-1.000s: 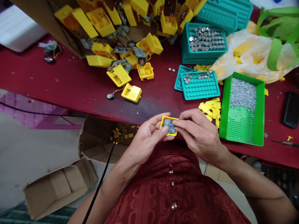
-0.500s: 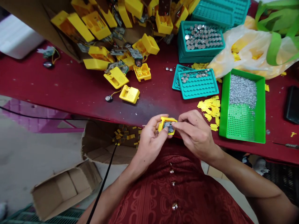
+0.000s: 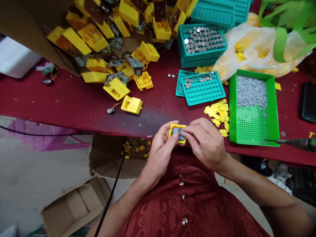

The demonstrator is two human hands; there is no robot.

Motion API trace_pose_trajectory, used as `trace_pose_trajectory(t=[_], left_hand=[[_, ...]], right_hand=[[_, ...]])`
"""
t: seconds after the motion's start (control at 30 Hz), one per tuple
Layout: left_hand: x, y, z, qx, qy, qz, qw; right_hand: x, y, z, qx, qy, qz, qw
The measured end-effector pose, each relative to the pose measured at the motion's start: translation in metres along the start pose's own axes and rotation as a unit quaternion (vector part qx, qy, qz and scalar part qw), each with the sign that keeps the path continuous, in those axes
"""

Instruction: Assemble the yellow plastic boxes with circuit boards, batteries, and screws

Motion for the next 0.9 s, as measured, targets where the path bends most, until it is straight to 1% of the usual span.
trace_pose_trajectory(t=[0.1,0.2,0.4,0.5,0.63,0.7,0.77,0.9], left_hand=[[0.000,0.002,-0.001,-0.021,-0.014,0.061,0.998],[-0.003,0.001,-0.001,-0.035,-0.017,0.109,0.993],[-0.012,0.001,0.000,-0.067,-0.040,0.178,0.981],[-0.011,0.003,0.000,-0.059,-0.038,0.168,0.983],[-0.003,-0.001,0.001,-0.010,-0.004,0.090,0.996],[0.000,-0.002,0.001,-0.005,0.010,0.075,0.997],[-0.001,-0.002,0.000,-0.010,0.010,0.089,0.996],[-0.007,0.001,-0.002,-0.020,-0.021,0.154,0.988]], right_hand=[[0.000,-0.001,0.002,0.016,0.008,-0.027,0.999],[0.001,-0.003,0.002,0.031,0.011,-0.024,0.999],[0.000,-0.008,-0.004,0.016,-0.020,-0.012,1.000],[0.001,-0.009,-0.005,0.010,-0.019,-0.019,1.000],[0.000,-0.007,-0.004,0.017,-0.029,-0.024,0.999],[0.000,-0.006,-0.003,0.018,-0.029,-0.028,0.999],[0.000,-0.006,-0.004,0.017,-0.028,-0.027,0.999],[-0.001,-0.007,-0.006,0.009,-0.012,0.005,1.000]])
Point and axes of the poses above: each hand's wrist, its own z-axis towards the middle knuckle, its own y-axis out of the back of the hand, x = y × z, the point moved 6 cm from there along z, towards the middle knuckle, and after that the axes turned 7 degrees about z, right-handed, at the moved point
